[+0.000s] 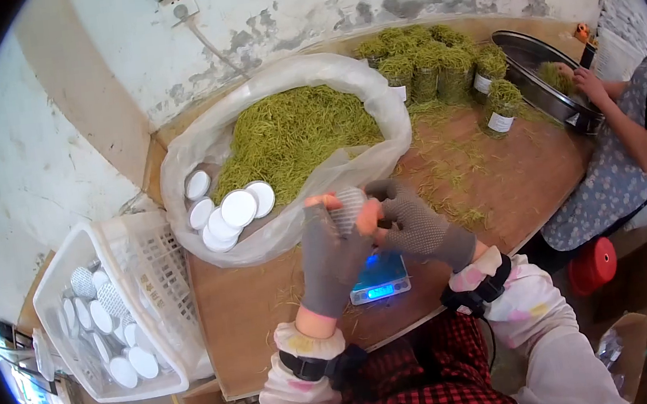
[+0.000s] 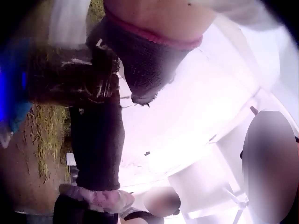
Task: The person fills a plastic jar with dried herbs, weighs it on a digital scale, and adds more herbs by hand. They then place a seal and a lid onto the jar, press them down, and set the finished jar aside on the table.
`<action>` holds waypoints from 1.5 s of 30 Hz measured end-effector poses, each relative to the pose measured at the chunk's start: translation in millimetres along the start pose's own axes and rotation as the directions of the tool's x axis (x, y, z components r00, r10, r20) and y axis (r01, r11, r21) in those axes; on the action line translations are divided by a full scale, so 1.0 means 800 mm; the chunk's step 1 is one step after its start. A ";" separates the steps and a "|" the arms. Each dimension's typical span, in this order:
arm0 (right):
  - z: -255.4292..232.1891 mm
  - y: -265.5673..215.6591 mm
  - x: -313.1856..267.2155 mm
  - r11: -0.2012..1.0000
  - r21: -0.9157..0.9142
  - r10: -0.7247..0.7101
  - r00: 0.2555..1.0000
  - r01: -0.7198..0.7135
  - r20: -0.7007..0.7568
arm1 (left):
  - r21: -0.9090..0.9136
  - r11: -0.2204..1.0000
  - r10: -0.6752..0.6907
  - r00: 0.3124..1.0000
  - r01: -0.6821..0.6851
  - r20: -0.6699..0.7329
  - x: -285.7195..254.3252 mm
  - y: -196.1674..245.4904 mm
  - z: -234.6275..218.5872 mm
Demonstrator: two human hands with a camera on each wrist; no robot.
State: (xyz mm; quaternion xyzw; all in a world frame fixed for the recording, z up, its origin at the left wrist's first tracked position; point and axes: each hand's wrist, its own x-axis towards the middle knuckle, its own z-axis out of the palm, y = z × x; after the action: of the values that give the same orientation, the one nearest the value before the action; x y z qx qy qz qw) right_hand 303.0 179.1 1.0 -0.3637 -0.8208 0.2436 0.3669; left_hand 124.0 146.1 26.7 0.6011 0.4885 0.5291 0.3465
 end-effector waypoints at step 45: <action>0.031 -0.058 -0.060 0.041 0.988 0.608 0.788 -0.146 0.091 | 0.103 0.866 0.447 0.850 -0.489 0.278 -0.031 0.020 -0.051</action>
State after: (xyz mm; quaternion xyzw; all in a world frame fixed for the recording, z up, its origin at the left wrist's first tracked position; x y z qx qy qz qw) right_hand 286.3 110.1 -3.4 -0.2857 -0.2530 0.7268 0.5711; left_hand 88.7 113.5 42.1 0.7901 0.3235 0.4757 0.2117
